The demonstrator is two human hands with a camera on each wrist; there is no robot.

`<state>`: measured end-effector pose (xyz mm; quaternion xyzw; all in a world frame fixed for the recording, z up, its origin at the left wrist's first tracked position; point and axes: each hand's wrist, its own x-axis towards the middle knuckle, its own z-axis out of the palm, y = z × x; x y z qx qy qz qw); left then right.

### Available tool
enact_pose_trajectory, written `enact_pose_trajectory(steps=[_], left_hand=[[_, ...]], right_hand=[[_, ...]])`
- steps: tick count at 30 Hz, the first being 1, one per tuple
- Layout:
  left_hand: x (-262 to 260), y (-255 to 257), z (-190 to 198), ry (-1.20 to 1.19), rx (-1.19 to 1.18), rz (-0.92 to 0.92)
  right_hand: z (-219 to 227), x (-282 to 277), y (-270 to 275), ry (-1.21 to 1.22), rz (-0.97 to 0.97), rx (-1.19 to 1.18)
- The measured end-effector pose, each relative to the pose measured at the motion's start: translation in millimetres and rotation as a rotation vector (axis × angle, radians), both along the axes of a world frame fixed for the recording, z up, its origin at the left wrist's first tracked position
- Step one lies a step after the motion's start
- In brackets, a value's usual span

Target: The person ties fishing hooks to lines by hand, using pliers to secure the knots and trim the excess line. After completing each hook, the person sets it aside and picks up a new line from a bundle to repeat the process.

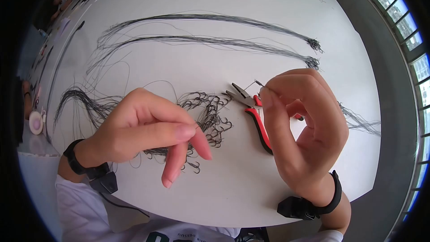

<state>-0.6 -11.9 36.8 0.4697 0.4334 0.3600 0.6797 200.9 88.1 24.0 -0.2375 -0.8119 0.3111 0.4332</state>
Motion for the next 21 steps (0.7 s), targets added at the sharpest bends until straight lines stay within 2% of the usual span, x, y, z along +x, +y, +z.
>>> enact_pose_trajectory(steps=[1, 2, 4, 5, 7, 8, 10, 12, 14, 17, 21], left_hand=[[-2, 1, -1, -0.094, 0.023, -0.066], [-1, 1, -5, -0.092, 0.026, -0.066], [3, 2, -15, -0.435, 0.140, 0.096], [4, 3, -17, -0.432, 0.140, 0.098], [7, 5, -21, -0.566, 0.207, 0.303], [8, 6, -24, -0.564, 0.207, 0.307], [10, 8, -31, -0.436, 0.267, 0.405], [10, 7, -30, -0.374, 0.295, 0.453], [10, 2, -23, -0.065, 0.185, 0.250], [16, -3, -19, -0.070, 0.052, 0.177], [14, -4, -14, 0.166, 0.151, 0.109]], right_hand=[[-2, -1, 3, 0.001, -0.001, 0.002], [-5, 0, 5, -0.106, -0.003, 0.046], [-9, -1, 7, -0.304, 0.013, 0.128], [-7, -2, 3, -0.368, 0.075, 0.114], [-10, -3, -1, -0.368, 0.188, 0.204], [-11, -4, -2, -0.366, 0.191, 0.203], [-13, -5, -4, -0.264, 0.428, 0.347], [-8, -5, -8, -0.255, 0.444, 0.341], [-6, -5, -8, -0.248, 0.458, 0.333], [-5, -6, -5, -0.185, 0.354, 0.360], [-8, -6, -5, -0.212, 0.337, 0.408]])
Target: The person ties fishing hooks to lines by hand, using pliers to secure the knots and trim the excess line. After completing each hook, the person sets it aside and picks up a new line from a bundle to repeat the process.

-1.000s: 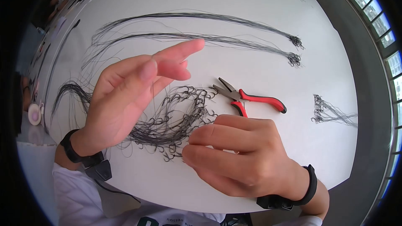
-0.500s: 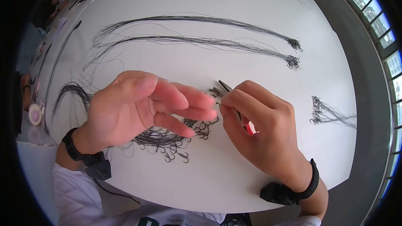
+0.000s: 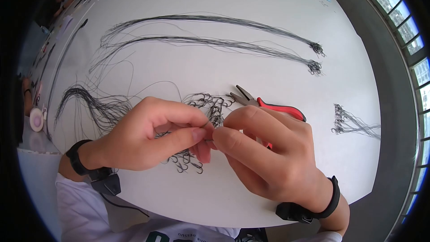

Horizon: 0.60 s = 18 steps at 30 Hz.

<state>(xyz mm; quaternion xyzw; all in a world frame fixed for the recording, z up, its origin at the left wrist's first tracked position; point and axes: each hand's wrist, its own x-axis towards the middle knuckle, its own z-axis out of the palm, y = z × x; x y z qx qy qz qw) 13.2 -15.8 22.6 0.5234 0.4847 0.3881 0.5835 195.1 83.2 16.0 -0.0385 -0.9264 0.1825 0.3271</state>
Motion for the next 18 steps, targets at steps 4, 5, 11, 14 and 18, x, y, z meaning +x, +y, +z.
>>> enact_pose_trajectory(steps=[4, 5, 11, 14, 18], left_hand=[[0, 0, -3, 0.039, 0.050, 0.052], [0, 0, -2, 0.123, 0.082, 0.040], [-5, 1, 2, 0.236, 0.093, -0.049], [-6, 3, 4, 0.084, -0.050, -0.071], [-8, 5, 2, -0.080, -0.113, -0.066]], right_hand=[[-3, -1, 3, 0.012, 0.019, 0.016], [-3, 0, 3, 0.012, 0.019, 0.015], [-2, 3, 3, -0.074, 0.007, 0.074], [-3, 1, 5, -0.048, 0.010, 0.066], [-4, 0, 11, -0.041, 0.007, 0.040]])
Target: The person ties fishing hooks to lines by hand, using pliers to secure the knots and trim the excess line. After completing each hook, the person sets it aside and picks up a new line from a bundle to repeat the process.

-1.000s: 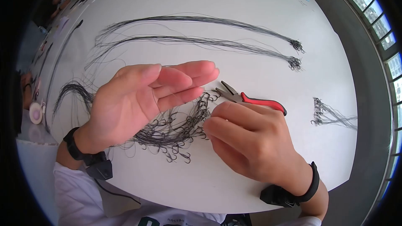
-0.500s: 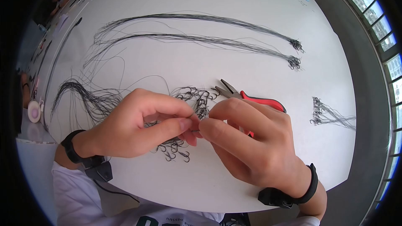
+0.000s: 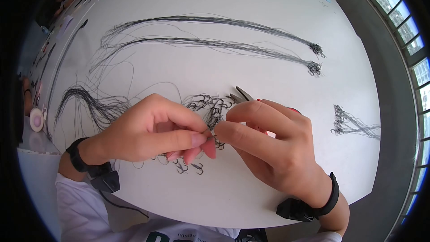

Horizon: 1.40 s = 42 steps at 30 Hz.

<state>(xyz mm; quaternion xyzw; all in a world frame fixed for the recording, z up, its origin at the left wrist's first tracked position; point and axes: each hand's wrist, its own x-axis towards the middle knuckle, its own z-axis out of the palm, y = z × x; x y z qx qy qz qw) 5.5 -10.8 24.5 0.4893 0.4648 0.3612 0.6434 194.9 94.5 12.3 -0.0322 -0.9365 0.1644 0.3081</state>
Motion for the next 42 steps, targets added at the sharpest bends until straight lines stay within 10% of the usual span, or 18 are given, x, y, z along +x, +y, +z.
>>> enact_pose_trajectory(steps=[8, 14, 29, 42], left_hand=[[5, -4, -10, -0.004, 0.081, 0.201], [4, -4, -18, 0.026, 0.150, 0.326], [5, -4, -19, 0.072, 0.257, 0.435], [6, -6, -19, 0.044, 0.280, 0.395]], right_hand=[[1, 2, -4, -0.011, -0.201, -0.054], [6, 16, -12, -0.456, -0.532, 0.070], [5, 11, 0, -0.176, -0.226, -0.432], [4, 8, -5, -0.171, -0.195, -0.414]])
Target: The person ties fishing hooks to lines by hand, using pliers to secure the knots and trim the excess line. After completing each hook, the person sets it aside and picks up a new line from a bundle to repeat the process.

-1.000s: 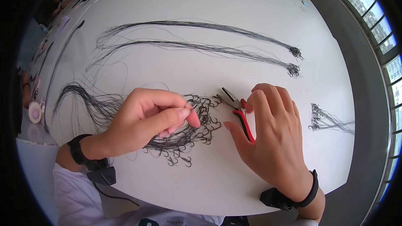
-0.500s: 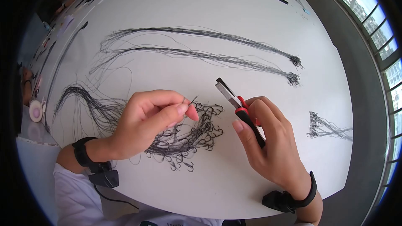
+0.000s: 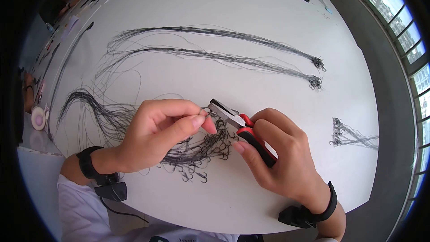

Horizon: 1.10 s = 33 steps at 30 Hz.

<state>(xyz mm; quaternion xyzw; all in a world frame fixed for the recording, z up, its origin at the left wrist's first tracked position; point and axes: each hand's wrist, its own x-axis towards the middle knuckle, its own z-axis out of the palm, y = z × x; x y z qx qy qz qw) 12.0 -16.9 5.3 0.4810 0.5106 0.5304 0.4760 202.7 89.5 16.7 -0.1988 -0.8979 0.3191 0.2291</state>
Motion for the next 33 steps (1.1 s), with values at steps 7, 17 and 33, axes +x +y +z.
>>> enact_pose_trajectory(steps=[7, 17, 33], left_hand=[[1.5, 0.4, -5.2, 0.044, 0.020, 0.028], [2.9, -2.4, -1.9, 0.100, -0.015, 0.035], [3.7, -2.3, -3.7, 0.245, -0.065, 0.093]], right_hand=[[2.5, -0.1, -1.5, -0.016, -0.003, 0.109], [3.4, -0.3, -0.4, -0.029, -0.012, 0.051], [-2.3, -2.2, 1.3, -0.028, -0.023, 0.027]])
